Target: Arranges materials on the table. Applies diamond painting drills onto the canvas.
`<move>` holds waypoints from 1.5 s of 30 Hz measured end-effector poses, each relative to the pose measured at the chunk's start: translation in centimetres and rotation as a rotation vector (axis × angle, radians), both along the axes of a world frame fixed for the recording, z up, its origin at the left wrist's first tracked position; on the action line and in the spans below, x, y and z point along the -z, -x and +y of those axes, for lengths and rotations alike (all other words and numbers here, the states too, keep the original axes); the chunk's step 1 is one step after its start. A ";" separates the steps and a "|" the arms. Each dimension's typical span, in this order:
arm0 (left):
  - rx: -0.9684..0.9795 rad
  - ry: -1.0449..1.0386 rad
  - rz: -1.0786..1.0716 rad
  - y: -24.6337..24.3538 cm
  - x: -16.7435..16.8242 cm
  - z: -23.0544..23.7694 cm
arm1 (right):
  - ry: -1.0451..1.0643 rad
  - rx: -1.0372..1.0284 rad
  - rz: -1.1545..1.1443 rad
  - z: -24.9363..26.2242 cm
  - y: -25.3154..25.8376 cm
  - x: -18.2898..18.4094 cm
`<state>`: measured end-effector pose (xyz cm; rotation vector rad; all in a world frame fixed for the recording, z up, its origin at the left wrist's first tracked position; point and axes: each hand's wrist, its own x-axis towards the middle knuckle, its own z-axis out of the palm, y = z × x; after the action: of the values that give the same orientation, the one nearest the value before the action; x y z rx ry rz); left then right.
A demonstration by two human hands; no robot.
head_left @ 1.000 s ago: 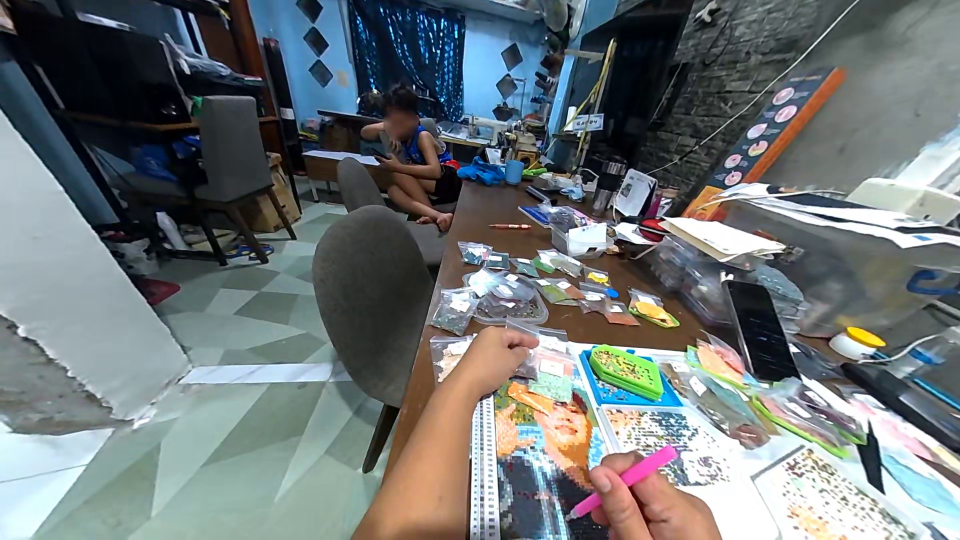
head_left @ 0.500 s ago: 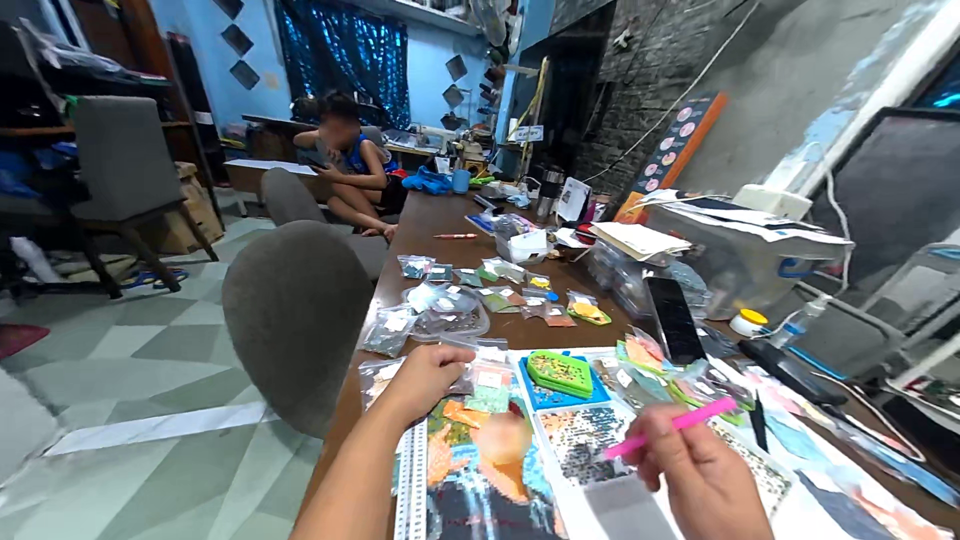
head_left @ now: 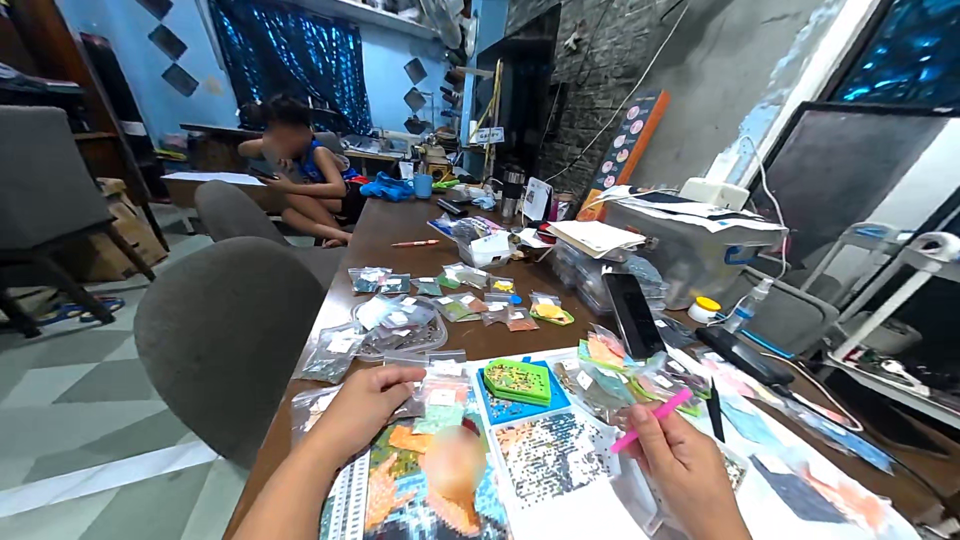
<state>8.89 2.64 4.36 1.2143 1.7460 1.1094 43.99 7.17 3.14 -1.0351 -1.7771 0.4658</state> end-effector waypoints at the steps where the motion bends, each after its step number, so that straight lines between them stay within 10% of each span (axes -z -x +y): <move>1: -0.003 -0.005 0.004 0.0 0.1 0.1 | 0.003 0.001 0.005 0.0 0.0 0.0; 33: 0.018 0.009 -0.017 0.0 0.0 0.0 | 0.084 0.003 0.004 -0.5 0.2 -0.2; 45: 0.072 -0.018 -0.014 -0.1 -0.1 0.0 | 0.060 -0.423 0.065 -8.1 6.9 -3.3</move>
<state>9.03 2.67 4.44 1.2671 1.6724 1.0913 37.11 -0.97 6.49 -0.6713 -1.9354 0.8070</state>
